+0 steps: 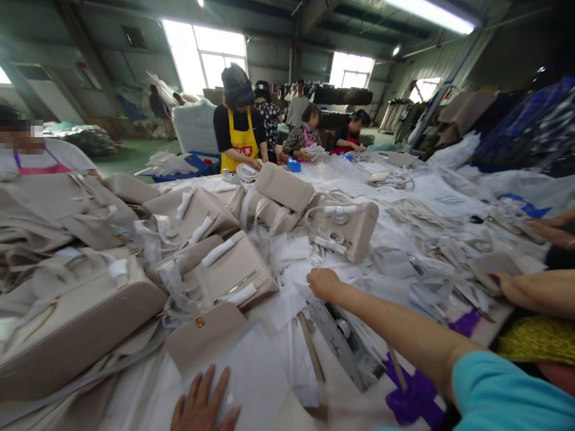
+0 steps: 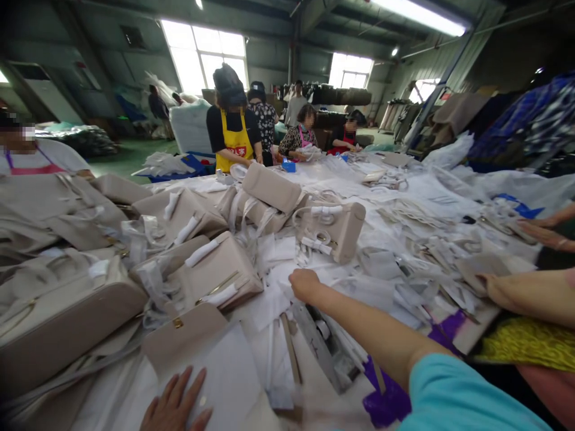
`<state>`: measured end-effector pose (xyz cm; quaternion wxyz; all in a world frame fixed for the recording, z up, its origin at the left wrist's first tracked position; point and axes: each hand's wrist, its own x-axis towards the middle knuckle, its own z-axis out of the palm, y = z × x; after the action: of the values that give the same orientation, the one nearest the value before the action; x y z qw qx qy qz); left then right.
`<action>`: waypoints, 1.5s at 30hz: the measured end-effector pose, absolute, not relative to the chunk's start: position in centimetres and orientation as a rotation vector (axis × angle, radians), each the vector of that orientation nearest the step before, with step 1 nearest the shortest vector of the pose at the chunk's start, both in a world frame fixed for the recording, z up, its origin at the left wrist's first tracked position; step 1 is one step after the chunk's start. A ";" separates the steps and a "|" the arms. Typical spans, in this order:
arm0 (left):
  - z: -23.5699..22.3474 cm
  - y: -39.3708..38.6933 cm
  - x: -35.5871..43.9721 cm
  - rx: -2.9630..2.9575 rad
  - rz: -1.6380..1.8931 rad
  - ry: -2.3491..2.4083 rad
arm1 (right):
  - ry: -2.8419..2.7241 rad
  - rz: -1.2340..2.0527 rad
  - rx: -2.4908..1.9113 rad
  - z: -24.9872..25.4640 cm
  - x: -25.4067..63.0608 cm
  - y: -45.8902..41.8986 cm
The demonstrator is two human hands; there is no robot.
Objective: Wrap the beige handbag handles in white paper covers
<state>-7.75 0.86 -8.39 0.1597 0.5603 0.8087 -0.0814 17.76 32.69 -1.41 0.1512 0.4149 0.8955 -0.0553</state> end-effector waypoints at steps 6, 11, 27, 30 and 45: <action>-9.0 0.4 -7.7 1.667 -0.238 2.328 | 2.715 -0.320 0.364 -5.5 15.0 26.3; -9.1 0.2 -7.9 1.670 -0.220 2.321 | 2.800 -0.262 0.207 -7.0 15.6 24.6; -8.3 -0.1 -8.0 1.570 -0.084 2.269 | 2.767 -2.027 0.991 2.9 14.8 30.5; -7.4 -0.3 -7.7 1.564 -0.022 2.247 | 3.095 -1.344 0.425 3.1 9.4 24.6; -6.0 -1.4 -7.7 1.527 0.160 2.234 | 2.940 -0.468 0.192 -10.4 -3.5 17.2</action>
<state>-7.66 -1.39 -5.98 0.2138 0.5503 0.8051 0.0575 -3.53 17.18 -10.40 0.0789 0.0641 0.9824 -0.1564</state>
